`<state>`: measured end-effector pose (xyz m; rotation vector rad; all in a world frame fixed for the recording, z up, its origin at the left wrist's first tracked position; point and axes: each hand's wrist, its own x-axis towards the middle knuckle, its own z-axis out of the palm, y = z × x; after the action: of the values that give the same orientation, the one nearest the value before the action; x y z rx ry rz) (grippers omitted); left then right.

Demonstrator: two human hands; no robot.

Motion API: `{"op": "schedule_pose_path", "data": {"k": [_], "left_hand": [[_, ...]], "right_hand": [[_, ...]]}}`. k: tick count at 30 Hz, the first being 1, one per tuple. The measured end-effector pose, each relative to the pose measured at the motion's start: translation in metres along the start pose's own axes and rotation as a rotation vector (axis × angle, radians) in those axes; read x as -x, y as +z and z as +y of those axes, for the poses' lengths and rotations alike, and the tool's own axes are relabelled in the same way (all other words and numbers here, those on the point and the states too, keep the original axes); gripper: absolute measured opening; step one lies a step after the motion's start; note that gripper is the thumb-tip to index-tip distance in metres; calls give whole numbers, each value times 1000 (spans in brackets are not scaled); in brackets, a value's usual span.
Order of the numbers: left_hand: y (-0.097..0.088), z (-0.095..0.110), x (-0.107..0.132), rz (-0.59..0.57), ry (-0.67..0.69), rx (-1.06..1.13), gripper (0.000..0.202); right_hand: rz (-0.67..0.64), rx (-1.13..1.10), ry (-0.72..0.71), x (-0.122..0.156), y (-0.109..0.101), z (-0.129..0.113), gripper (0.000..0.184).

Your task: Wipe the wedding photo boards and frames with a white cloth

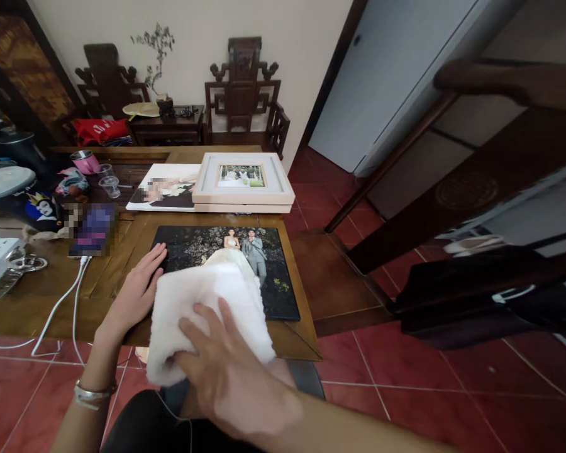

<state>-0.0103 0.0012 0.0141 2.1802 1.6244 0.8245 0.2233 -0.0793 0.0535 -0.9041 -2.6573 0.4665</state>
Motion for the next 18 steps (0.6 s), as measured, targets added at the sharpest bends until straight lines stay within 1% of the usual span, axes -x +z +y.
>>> {"op": "schedule_pose_path", "data": {"k": [3, 6, 8, 9, 11, 13, 16, 18], "left_hand": [[1, -2, 0, -4, -5, 3, 46], [1, -1, 0, 21, -10, 26, 47], [-2, 2, 1, 63, 3, 58, 47], [-4, 4, 2, 90, 15, 81, 47], [-9, 7, 3, 153, 40, 141, 47], [-12, 7, 5, 224, 50, 219, 48], [-14, 4, 7, 284, 17, 311, 55], [-13, 2, 8, 293, -9, 327, 62]], "right_hand": [[-3, -2, 44, -26, -11, 27, 42], [-24, 90, 140, -68, -20, 58, 53], [-38, 143, 216, -94, -23, 69, 56], [-42, 168, 246, -104, -23, 71, 55], [-44, 223, 269, -117, -19, 66, 52], [-18, 280, 222, -118, -11, 51, 46], [22, 292, 28, -105, 3, 26, 37], [10, 257, -89, -91, 9, 12, 36]]}}
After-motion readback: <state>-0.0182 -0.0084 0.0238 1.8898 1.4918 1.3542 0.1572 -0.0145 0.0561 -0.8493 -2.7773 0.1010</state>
